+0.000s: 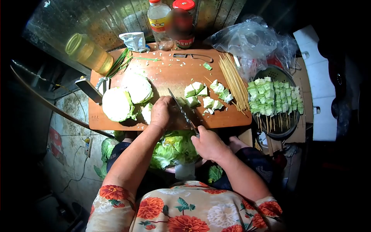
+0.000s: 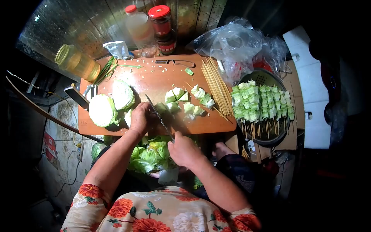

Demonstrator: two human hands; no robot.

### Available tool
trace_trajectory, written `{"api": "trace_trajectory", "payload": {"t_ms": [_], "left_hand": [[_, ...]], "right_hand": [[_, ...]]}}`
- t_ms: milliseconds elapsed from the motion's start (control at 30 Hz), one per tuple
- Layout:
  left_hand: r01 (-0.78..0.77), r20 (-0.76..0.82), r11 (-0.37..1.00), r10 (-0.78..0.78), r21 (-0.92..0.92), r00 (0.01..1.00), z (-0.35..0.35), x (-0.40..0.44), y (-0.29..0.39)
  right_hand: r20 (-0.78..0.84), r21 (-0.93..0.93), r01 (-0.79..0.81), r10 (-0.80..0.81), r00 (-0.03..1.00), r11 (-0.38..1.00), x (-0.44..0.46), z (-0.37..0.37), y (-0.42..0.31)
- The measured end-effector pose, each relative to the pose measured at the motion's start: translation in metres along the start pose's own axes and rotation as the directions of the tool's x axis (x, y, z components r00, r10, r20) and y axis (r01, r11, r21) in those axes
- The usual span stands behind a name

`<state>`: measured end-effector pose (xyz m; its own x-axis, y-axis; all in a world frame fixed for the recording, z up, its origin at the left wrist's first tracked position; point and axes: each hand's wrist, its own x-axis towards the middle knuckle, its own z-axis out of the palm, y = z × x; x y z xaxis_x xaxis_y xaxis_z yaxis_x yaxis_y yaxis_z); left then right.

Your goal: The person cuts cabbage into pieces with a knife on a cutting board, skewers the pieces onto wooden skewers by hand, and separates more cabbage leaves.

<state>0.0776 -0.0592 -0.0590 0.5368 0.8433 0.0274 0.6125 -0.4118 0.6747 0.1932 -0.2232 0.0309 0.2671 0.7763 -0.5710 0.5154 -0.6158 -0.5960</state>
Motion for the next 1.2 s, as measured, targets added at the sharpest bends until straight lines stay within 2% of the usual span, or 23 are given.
{"api": "trace_trajectory", "payload": {"t_ms": [100, 167, 267, 400, 467, 633, 700, 767, 833, 900, 967, 1033, 1067, 1100, 1200], "left_hand": [[-0.031, 0.023, 0.999, 0.031, 0.017, 0.999, 0.000, 0.001, -0.003], [-0.069, 0.027, 0.997, 0.068, 0.027, 0.997, 0.002, 0.001, -0.006], [-0.106, 0.043, 0.993, 0.104, 0.057, 0.994, 0.002, -0.002, -0.004], [-0.012, 0.078, 0.996, 0.005, 0.088, 0.997, -0.006, -0.004, 0.006], [0.027, 0.104, 0.997, -0.035, 0.076, 0.994, -0.007, -0.001, 0.008], [0.045, 0.000, 0.997, -0.045, 0.065, 0.999, 0.001, 0.022, 0.001], [0.021, 0.003, 0.999, -0.022, 0.047, 1.000, 0.002, 0.028, 0.001], [0.001, 0.007, 1.000, -0.001, 0.031, 1.000, 0.000, 0.031, 0.005], [-0.012, 0.075, 0.999, 0.009, 0.036, 0.997, -0.003, 0.032, 0.007], [-0.031, 0.059, 0.998, 0.028, 0.050, 0.998, 0.000, 0.033, 0.002], [-0.054, 0.041, 0.996, 0.052, 0.064, 0.998, 0.000, 0.033, -0.002], [-0.016, 0.049, 1.000, 0.018, -0.027, 0.999, -0.014, 0.032, 0.007], [0.011, 0.089, 1.000, -0.012, 0.016, 0.996, -0.026, 0.029, 0.010], [0.027, 0.043, 0.999, -0.026, -0.036, 0.999, -0.035, 0.027, 0.014], [-0.017, -0.005, 0.998, 0.017, 0.069, 1.000, -0.068, 0.019, 0.012]], "right_hand": [[0.014, -0.038, 0.032, -0.031, 0.999, 0.999, 0.009, -0.001, 0.002], [0.054, -0.049, -0.039, 0.041, 0.998, 0.998, 0.019, 0.007, 0.005], [-0.014, -0.047, -0.057, 0.056, 0.998, 0.997, 0.019, 0.019, 0.010], [-0.040, -0.037, -0.049, 0.048, 0.998, 0.998, 0.016, 0.022, 0.013], [-0.089, 0.012, -0.041, 0.042, 0.995, 0.999, 0.018, 0.024, 0.017], [-0.064, 0.106, -0.041, 0.048, 0.997, 0.994, 0.020, 0.014, 0.014], [-0.060, 0.139, -0.047, 0.056, 0.997, 0.989, 0.021, 0.016, 0.016], [-0.073, 0.339, -0.020, 0.047, 0.996, 0.941, 0.026, 0.025, 0.026], [-0.078, 0.354, -0.023, 0.053, 0.996, 0.935, 0.022, 0.019, 0.020], [-0.084, 0.368, -0.023, 0.058, 0.995, 0.930, 0.018, 0.014, 0.016], [-0.182, 0.407, 0.063, 0.013, 0.983, 0.911, 0.016, 0.011, 0.014], [-0.221, 0.397, 0.111, -0.023, 0.975, 0.911, 0.019, 0.014, 0.020], [-0.260, 0.384, 0.157, -0.056, 0.964, 0.910, 0.019, 0.017, 0.021], [-0.259, 0.387, 0.160, -0.059, 0.964, 0.908, 0.018, 0.017, 0.021], [-0.267, 0.370, 0.182, -0.083, 0.960, 0.911, 0.013, 0.020, 0.015]]}}
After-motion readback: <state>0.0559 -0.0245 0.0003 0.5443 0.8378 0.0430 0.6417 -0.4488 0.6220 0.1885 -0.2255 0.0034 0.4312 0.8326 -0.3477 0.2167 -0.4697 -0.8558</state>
